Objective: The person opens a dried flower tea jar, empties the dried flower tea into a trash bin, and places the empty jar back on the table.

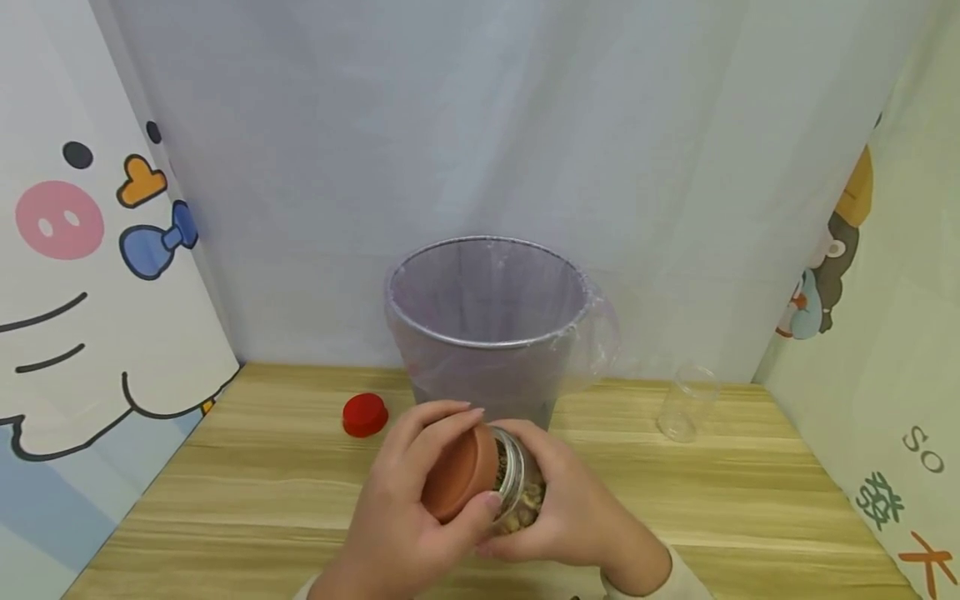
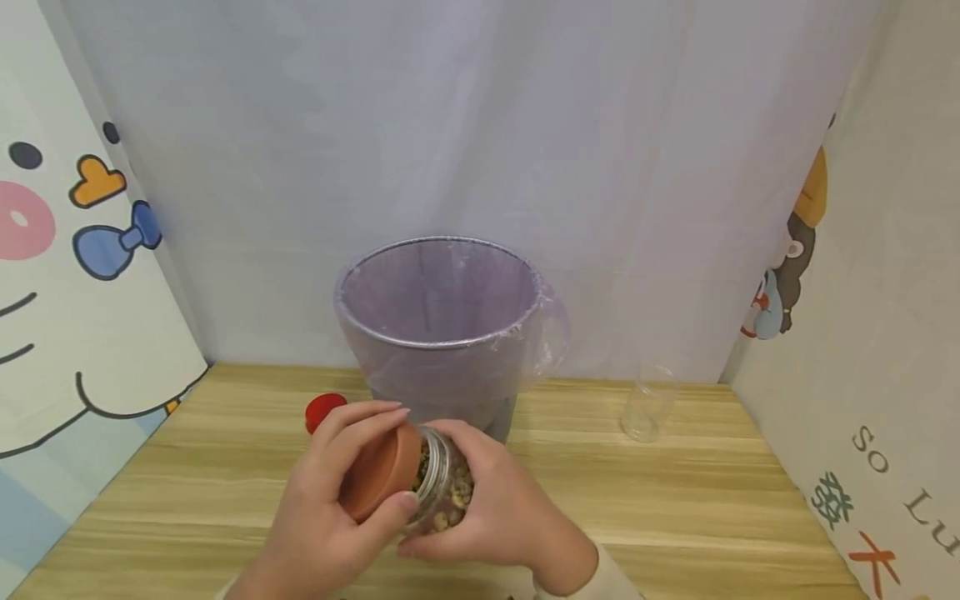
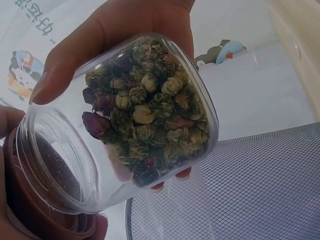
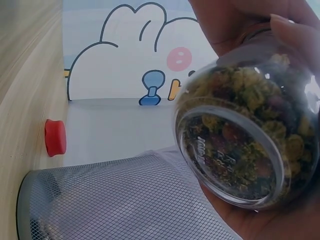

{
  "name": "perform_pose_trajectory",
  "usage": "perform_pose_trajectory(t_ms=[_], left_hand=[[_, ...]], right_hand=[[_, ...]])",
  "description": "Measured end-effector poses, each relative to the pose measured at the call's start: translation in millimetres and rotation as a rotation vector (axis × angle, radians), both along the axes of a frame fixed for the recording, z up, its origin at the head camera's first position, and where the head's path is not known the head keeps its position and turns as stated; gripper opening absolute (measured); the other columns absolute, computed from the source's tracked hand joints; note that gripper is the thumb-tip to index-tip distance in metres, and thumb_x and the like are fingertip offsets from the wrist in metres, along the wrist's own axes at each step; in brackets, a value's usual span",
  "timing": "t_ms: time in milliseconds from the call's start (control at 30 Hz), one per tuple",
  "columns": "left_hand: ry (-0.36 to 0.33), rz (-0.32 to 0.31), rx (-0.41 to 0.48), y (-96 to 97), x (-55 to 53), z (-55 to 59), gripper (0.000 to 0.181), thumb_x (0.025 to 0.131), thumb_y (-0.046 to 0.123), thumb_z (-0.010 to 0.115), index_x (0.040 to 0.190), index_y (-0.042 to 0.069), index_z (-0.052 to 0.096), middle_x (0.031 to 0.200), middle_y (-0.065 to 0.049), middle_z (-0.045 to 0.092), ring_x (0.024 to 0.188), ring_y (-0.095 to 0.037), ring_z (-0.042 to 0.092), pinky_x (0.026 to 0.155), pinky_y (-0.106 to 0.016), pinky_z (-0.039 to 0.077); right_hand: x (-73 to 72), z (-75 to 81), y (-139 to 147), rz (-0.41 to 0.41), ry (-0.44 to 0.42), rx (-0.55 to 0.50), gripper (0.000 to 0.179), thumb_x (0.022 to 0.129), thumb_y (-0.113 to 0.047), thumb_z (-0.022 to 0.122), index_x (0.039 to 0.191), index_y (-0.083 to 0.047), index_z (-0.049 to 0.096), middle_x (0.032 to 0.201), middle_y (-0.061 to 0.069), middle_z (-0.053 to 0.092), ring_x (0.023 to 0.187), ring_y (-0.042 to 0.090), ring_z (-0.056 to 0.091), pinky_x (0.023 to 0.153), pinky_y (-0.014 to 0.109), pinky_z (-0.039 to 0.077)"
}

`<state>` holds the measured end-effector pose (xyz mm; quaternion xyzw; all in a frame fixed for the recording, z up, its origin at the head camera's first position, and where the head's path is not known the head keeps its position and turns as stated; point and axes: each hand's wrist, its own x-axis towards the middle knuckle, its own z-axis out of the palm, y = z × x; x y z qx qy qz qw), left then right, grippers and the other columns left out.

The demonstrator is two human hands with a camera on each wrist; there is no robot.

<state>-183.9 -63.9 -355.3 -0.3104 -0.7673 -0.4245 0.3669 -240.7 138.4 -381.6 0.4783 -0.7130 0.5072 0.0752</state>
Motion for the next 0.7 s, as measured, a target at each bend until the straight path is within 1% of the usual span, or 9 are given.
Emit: perform_pose_trajectory(t_ms=[200,367,500,700], left_hand=[[0.019,0.001,0.002,-3.4,0.6,1.7,0.058,0.084,0.027,0.081,0.137,0.013,0.063,0.132,-0.008,0.059,0.116,-0.026,0.057,0.087,-0.038,0.054],[0.039,-0.004,0.002,-6.0,1.0,2.8,0.053,0.091,0.036,0.077,0.136,0.012,0.063,0.132,-0.011,0.059,0.117,-0.026,0.058,0.091,-0.033,0.051],[0.064,-0.006,-0.003,-8.3,0.3,1.3,0.053,0.095,0.042,0.073,0.135,0.009,0.063,0.13,-0.013,0.059,0.115,-0.027,0.058,0.091,-0.029,0.05],[0.051,-0.008,-0.042,-13.1,1.0,-2.9,0.053,0.095,0.039,0.073,0.136,0.006,0.062,0.132,-0.012,0.058,0.115,-0.027,0.058,0.086,-0.032,0.053]], right_hand=[[-1.2,1.1,1.7,0.038,-0.049,-0.04,0.09,0.067,-0.018,0.1,0.142,-0.012,0.051,0.125,0.007,0.064,0.103,0.023,0.067,0.086,0.038,0.057],[-1.2,3.4,3.6,0.051,-0.078,-0.074,0.091,0.067,-0.016,0.099,0.143,-0.012,0.05,0.128,0.008,0.063,0.107,0.026,0.066,0.089,0.039,0.057],[-1.7,5.5,4.5,0.068,-0.077,-0.094,0.091,0.068,-0.015,0.099,0.144,-0.011,0.05,0.129,0.008,0.063,0.11,0.028,0.066,0.092,0.04,0.056],[-2.3,5.4,6.6,0.069,-0.062,-0.107,0.089,0.068,-0.013,0.099,0.143,-0.01,0.05,0.129,0.011,0.063,0.111,0.029,0.065,0.093,0.04,0.055]])
